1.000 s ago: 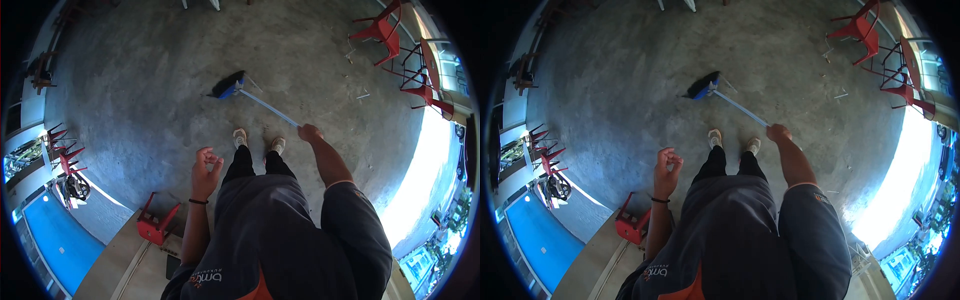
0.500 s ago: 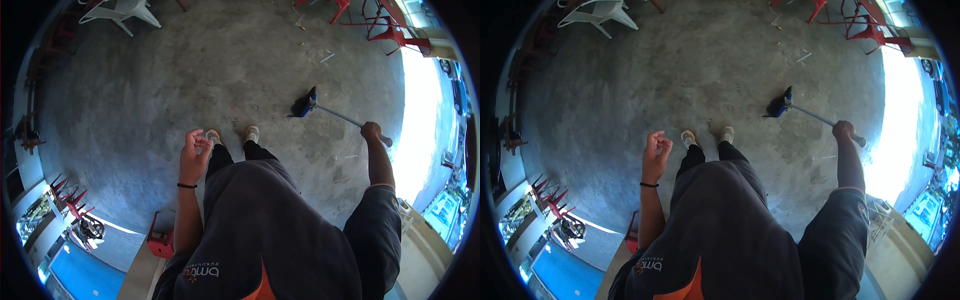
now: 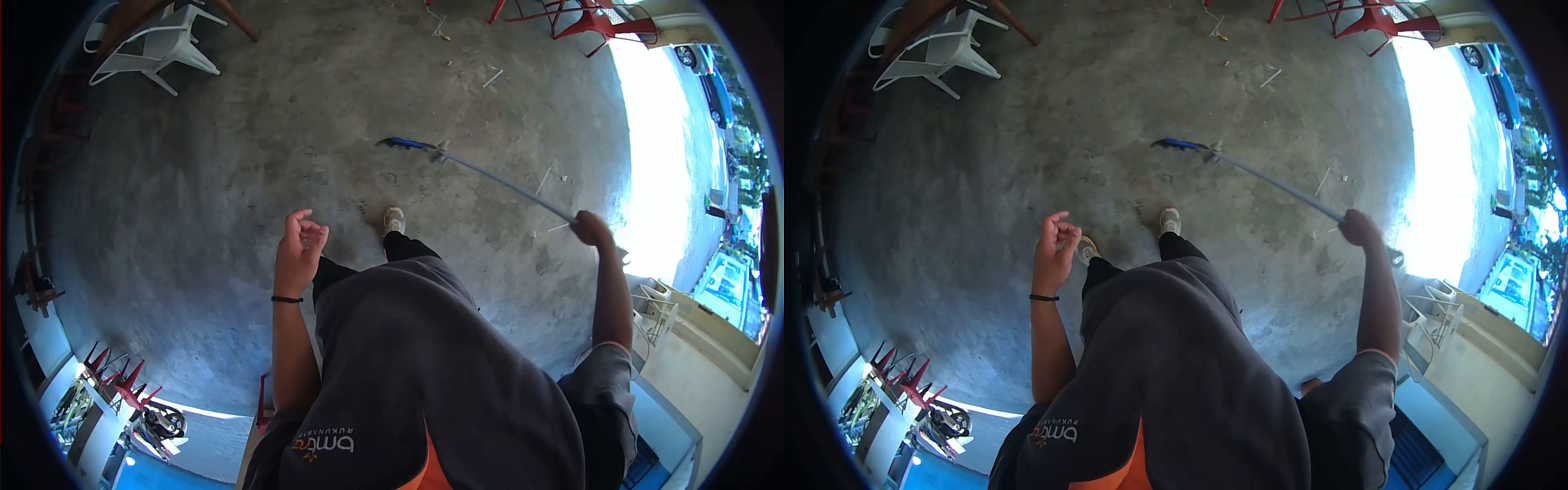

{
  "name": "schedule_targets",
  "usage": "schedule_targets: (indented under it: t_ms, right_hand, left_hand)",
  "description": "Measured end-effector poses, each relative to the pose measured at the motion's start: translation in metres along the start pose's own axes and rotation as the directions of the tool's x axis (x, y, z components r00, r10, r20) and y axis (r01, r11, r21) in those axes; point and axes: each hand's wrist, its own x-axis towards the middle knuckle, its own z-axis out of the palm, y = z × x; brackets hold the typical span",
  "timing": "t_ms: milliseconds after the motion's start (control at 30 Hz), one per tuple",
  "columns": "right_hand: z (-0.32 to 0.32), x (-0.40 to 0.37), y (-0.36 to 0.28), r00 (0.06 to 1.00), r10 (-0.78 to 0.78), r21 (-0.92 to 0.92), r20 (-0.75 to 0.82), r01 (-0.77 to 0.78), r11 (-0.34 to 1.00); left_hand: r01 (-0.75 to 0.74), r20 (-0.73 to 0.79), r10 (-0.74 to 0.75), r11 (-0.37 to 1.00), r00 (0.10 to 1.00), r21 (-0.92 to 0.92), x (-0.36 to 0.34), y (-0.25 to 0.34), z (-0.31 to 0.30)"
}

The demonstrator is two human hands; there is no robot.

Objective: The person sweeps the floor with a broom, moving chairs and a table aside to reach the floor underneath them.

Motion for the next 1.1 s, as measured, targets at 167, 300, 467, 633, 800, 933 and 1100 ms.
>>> schedule_targets:
  t_ms: [167,300,467,633,800,933,1100]
  right_hand:
    - [0.021,-0.046,-0.203,0.974,-0.117,0.076,0.195,0.104,0.992]
    - [0.062,-0.045,-0.357,0.954,-0.266,0.134,0.141,0.248,0.959]
    - [0.083,-0.035,-0.595,0.864,-0.468,0.203,0.186,0.432,0.878]
    - [0.112,-0.014,-0.779,0.810,-0.525,0.197,0.262,0.487,0.851]
    - [0.107,-0.027,-0.805,0.842,-0.433,0.122,0.323,0.417,0.901]
    - [0.148,0.018,-0.707,0.923,-0.244,0.129,0.298,0.215,0.968]
    - [0.128,0.019,-0.489,0.951,0.009,0.051,0.308,-0.026,0.998]
  left_hand:
    - [-0.002,-0.035,0.001,1.000,0.999,-0.024,-0.014,-0.031,-0.074]
    - [0.090,-0.128,-0.099,0.993,0.987,-0.073,-0.057,-0.106,-0.149]
    - [0.361,-0.144,-0.385,0.917,0.911,-0.169,-0.147,-0.183,-0.200]
    - [0.336,-0.199,-0.385,0.911,0.901,-0.238,-0.170,-0.191,-0.223]
    - [0.263,-0.187,-0.338,0.905,0.923,-0.334,-0.161,-0.163,-0.233]
    - [0.184,-0.119,-0.303,0.800,0.946,-0.571,-0.137,-0.123,-0.216]
    - [0.177,-0.026,-0.240,0.781,0.970,-0.599,-0.091,-0.075,-0.160]
